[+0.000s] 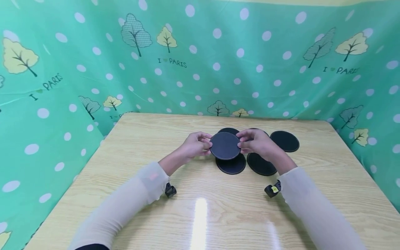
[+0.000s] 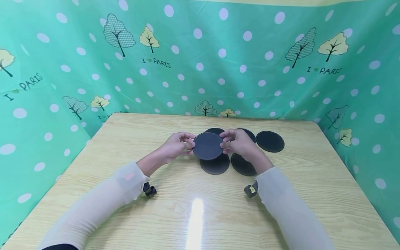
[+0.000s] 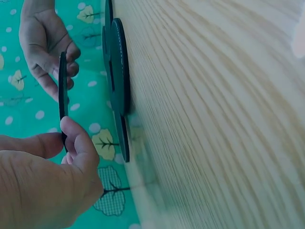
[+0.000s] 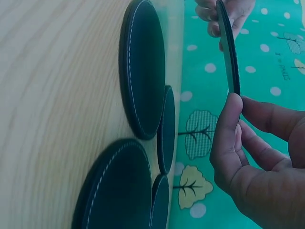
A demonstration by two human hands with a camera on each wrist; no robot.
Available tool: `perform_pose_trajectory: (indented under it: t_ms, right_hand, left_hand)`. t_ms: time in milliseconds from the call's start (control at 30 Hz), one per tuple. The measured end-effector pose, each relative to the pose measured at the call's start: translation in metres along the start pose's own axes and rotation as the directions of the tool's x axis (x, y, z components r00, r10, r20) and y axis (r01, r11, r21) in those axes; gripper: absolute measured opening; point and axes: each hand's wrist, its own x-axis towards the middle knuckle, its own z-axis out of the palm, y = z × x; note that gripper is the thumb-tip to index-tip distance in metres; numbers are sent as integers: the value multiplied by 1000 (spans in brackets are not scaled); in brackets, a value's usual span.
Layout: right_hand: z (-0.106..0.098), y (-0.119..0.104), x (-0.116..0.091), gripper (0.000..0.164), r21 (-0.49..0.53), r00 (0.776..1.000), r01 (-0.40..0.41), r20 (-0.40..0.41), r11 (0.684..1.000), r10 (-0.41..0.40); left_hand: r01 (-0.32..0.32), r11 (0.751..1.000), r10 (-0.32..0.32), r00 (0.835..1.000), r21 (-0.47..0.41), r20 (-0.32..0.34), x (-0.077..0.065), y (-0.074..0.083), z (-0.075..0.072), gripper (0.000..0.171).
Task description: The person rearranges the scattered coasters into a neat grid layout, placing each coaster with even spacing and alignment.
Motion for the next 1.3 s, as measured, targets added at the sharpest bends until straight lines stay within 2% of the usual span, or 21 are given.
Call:
perform_pose_trajectory:
  t_ms: [267, 700, 1067, 1300]
  right_hand:
    - [-14, 1, -10, 47, -10, 1000, -18, -8, 1000, 18]
    - [-38, 12, -26, 50, -51, 999, -20, -30, 999, 19]
    - [-60, 27, -39, 51, -68, 999, -12, -46, 998, 8]
    - [-73, 34, -46, 51, -91, 998, -14, -57, 996, 9]
  left_hand:
    - [5, 1000, -4, 1000, -4, 31, 4, 0, 15, 36]
    - [11, 998, -6, 997, -60, 72, 16, -5, 45, 33]
    - [15, 996, -9, 998, -90, 65, 23, -3, 74, 31]
    - [23, 993, -15, 997, -114, 69, 33, -3, 92, 29]
